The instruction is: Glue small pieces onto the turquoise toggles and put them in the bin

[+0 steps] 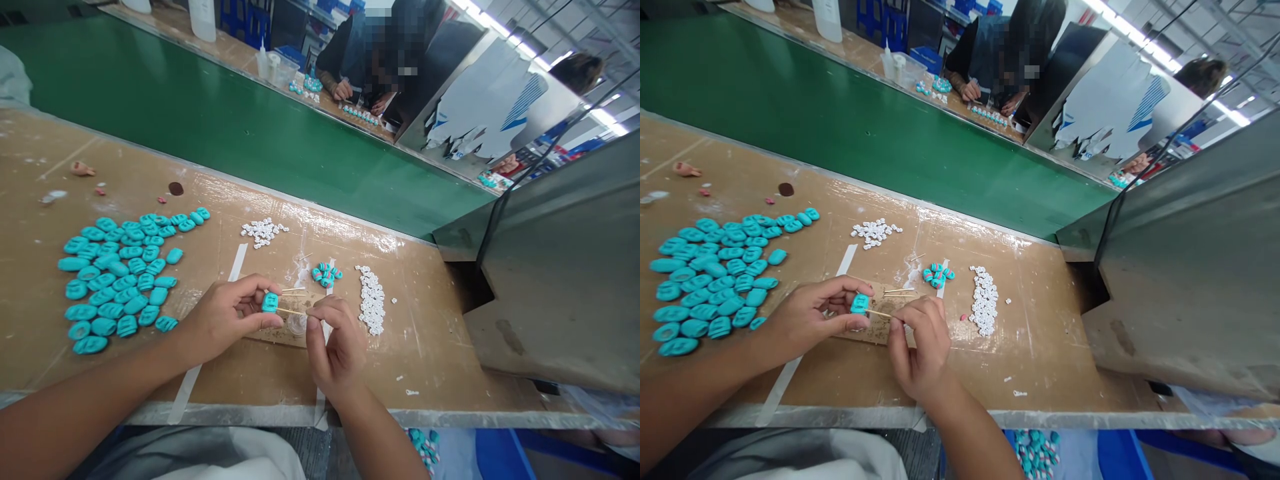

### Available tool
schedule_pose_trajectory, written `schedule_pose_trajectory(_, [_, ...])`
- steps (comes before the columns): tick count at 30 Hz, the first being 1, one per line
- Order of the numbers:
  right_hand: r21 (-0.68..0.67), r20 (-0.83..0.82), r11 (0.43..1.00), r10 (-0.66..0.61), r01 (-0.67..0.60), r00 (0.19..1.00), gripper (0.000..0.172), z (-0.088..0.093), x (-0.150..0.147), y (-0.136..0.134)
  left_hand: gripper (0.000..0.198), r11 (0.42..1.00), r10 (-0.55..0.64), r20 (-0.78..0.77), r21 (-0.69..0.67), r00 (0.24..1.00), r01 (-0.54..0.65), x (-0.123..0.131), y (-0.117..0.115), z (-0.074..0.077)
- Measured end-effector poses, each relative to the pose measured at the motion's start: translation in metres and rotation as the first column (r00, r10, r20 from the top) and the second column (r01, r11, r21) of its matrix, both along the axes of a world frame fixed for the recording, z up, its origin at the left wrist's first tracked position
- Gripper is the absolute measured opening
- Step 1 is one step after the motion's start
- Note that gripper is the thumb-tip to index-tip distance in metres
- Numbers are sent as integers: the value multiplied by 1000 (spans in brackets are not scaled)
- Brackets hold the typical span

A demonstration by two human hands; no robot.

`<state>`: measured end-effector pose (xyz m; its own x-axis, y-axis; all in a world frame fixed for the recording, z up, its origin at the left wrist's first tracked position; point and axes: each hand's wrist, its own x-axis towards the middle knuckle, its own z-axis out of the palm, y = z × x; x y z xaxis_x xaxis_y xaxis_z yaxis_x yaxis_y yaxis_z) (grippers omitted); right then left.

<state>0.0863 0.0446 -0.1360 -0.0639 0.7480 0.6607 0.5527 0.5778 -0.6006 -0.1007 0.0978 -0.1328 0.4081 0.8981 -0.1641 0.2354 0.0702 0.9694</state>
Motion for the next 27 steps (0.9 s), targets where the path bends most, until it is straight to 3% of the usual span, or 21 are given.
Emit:
schedule_pose_trajectory(8, [-6,-63,1000,-11,11,998,21,-5,2,-1,32,999,40,-14,1,999,-40,3,1,1])
schedule_pose_trajectory(11, [-56,-34,998,-15,13,999,21,-1,6,0,25,974,220,10,62,975,-220,2,6,7])
schedule_pose_trajectory(13, [-110,79,994,36,-28,996,17,3,8,3,21,929,351,61,105,934,-356,0,12,13])
schedule_pose_trajectory(16, [-115,303,988,136,-105,943,16,6,8,8,20,880,435,126,148,892,-451,-6,20,15])
schedule_pose_trajectory(20, [-69,577,990,138,-121,805,22,-3,0,10,24,883,415,139,176,899,-435,-10,21,11])
schedule_pose_trajectory(22, [-106,639,989,150,-107,755,21,-9,-1,10,25,898,391,107,172,914,-404,-8,19,11])
schedule_pose_trajectory(24, [-187,628,979,179,-76,757,19,-13,4,11,25,909,384,76,142,920,-391,-5,16,15])
schedule_pose_trajectory(27, [-322,545,946,145,47,826,22,-13,29,13,26,929,356,50,87,933,-359,-3,14,21])
